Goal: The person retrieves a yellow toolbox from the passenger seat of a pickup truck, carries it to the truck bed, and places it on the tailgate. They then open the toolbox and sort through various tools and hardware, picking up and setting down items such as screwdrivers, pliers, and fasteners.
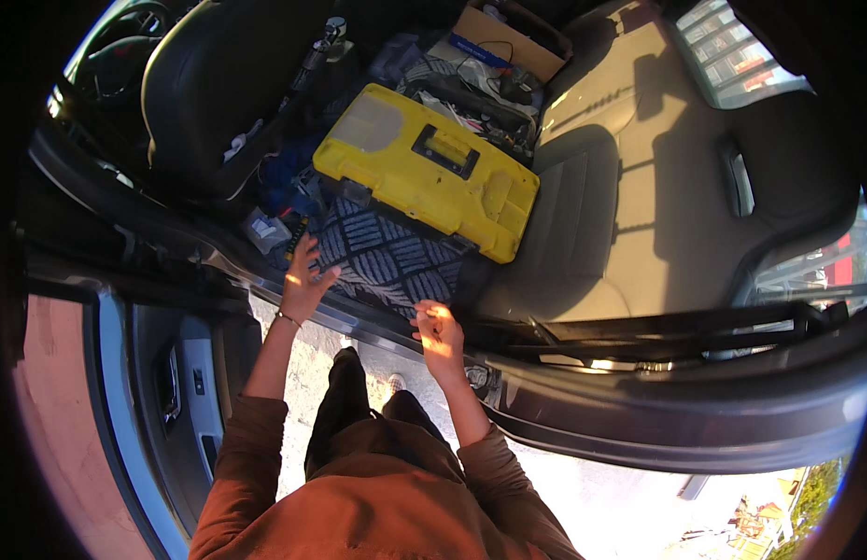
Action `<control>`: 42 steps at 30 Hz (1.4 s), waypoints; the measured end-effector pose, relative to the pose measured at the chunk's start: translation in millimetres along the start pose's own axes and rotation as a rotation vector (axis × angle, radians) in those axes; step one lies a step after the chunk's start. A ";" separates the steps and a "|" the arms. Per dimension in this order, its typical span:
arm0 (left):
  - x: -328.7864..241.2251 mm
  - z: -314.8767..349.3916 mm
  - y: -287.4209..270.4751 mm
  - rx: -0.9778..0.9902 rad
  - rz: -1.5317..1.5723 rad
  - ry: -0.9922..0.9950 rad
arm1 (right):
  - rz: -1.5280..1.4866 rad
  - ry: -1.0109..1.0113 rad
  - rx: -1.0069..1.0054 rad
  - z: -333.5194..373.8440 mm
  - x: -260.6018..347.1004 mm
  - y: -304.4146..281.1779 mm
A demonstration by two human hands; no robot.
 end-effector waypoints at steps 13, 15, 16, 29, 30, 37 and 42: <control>-62.4 -182.4 13.7 0.009 -0.212 0.202 | -0.056 0.091 -0.462 -123.0 20.4 -17.8; -63.4 -179.4 12.3 -0.013 -0.232 0.220 | -0.025 0.092 -0.424 -121.7 26.3 -16.6; -64.2 -177.3 11.7 -0.024 -0.234 0.256 | -0.017 0.071 -0.406 -122.3 29.8 -15.8; -52.7 -124.7 7.0 -0.196 -0.199 0.150 | 0.016 0.176 -0.347 -106.3 37.2 -24.3; -55.3 -121.7 7.1 -0.199 -0.226 0.156 | 0.013 0.168 -0.339 -107.0 37.9 -24.1; -116.5 -130.9 13.0 -0.139 -0.395 0.204 | -0.007 0.142 -0.434 -108.2 74.2 -35.4; -199.8 -173.3 24.7 -0.125 -0.583 0.505 | 0.065 -0.105 -0.681 -119.9 161.1 -72.0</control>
Point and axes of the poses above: each hand's wrist, its own z-axis away from the middle knuckle, its own y-axis out of the palm, x = y × z, the point moved 6 cm from there along -z, towards the middle knuckle, and after that the axes turned 15 degrees about z, right-handed, at the moved point
